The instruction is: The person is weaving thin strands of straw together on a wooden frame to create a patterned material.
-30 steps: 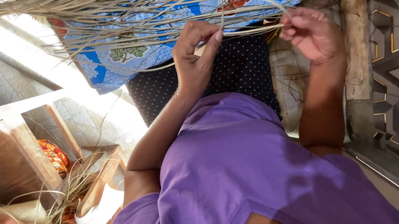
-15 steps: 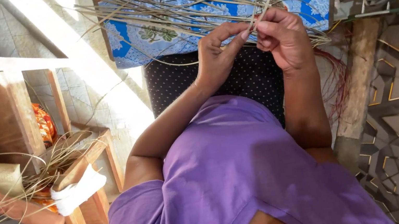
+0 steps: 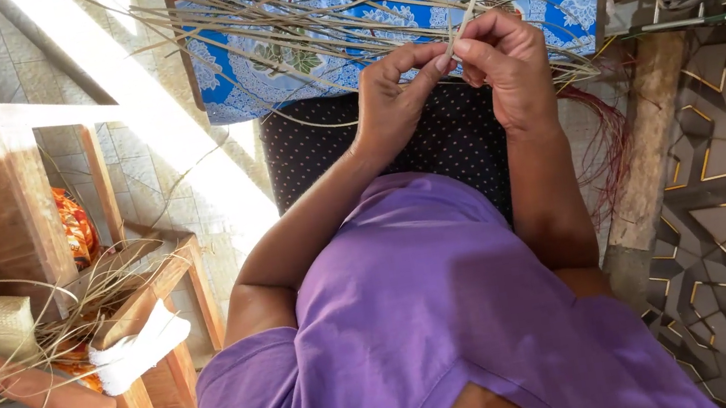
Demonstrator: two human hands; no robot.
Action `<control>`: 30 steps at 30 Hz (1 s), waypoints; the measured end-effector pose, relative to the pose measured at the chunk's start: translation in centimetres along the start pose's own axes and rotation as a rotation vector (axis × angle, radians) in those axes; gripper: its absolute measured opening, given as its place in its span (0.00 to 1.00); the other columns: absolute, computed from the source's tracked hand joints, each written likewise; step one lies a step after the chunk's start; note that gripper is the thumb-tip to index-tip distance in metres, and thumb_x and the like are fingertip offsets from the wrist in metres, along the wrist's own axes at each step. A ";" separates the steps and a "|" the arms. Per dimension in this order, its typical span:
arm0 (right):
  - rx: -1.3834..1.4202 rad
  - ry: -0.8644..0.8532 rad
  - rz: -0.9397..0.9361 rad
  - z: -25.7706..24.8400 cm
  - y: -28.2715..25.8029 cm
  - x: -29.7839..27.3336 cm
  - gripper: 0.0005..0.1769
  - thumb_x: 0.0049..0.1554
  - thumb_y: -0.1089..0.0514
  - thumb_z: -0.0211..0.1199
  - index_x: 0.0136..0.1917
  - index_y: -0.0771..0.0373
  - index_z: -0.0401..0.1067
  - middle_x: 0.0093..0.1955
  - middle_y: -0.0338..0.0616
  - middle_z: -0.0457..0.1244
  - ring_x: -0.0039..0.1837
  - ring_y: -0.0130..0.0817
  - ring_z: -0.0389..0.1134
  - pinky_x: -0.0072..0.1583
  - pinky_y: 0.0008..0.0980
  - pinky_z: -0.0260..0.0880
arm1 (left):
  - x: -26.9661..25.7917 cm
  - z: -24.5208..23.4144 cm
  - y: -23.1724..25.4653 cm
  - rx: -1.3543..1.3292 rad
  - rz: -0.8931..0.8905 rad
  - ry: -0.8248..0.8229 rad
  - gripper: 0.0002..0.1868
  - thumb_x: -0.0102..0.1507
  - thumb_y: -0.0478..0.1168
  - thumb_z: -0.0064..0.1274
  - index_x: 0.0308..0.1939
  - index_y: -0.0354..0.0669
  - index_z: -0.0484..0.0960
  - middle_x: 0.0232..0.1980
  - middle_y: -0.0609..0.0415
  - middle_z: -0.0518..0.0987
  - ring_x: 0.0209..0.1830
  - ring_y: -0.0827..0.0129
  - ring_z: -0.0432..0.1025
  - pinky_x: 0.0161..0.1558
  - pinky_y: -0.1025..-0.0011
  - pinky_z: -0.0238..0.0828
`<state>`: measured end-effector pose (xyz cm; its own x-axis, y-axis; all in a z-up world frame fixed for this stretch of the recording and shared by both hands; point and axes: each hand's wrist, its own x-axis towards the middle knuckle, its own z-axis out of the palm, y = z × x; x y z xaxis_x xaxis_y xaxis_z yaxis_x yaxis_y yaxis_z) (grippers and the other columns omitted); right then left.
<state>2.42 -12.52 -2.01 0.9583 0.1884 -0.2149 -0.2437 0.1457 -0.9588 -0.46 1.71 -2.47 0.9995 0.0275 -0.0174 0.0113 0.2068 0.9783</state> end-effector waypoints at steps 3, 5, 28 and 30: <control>-0.002 0.030 0.041 0.2 0.0 -0.1 0.04 0.52 0.65 0.57 0.36 0.60 0.64 0.27 0.36 0.55 0.27 0.22 0.52 0.32 0.19 0.54 | -0.1 0.0 0.0 0.041 -0.001 0.000 0.07 0.58 0.41 0.50 0.37 0.44 0.79 0.35 0.58 0.79 0.35 0.78 0.72 0.42 0.80 0.69; 0.019 0.043 0.066 0.4 -0.2 -0.1 0.04 0.52 0.65 0.57 0.36 0.60 0.64 0.27 0.37 0.56 0.27 0.22 0.53 0.31 0.18 0.55 | -0.1 0.0 -0.2 0.066 0.004 0.002 0.07 0.58 0.41 0.50 0.37 0.44 0.79 0.34 0.59 0.79 0.36 0.78 0.72 0.43 0.80 0.68; -0.471 0.020 -0.574 3.4 -3.5 -2.5 0.06 0.53 0.66 0.61 0.37 0.64 0.65 0.35 0.40 0.54 0.37 0.29 0.52 0.38 0.25 0.54 | 0.4 -0.8 -2.8 0.109 0.057 0.102 0.04 0.58 0.37 0.48 0.34 0.42 0.77 0.36 0.58 0.77 0.39 0.73 0.71 0.45 0.75 0.67; -0.402 -0.022 -0.592 2.9 -3.3 -3.6 0.08 0.49 0.67 0.63 0.34 0.63 0.64 0.34 0.41 0.55 0.38 0.31 0.54 0.41 0.28 0.55 | 0.7 -0.7 -1.9 -0.023 0.085 0.147 0.04 0.60 0.37 0.47 0.35 0.42 0.77 0.30 0.60 0.75 0.30 0.78 0.69 0.36 0.79 0.73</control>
<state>-0.65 -10.84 2.51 0.9085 0.2082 0.3624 0.3942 -0.1386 -0.9085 0.17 2.02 -4.52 0.9816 0.1881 0.0337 -0.0756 0.2203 0.9725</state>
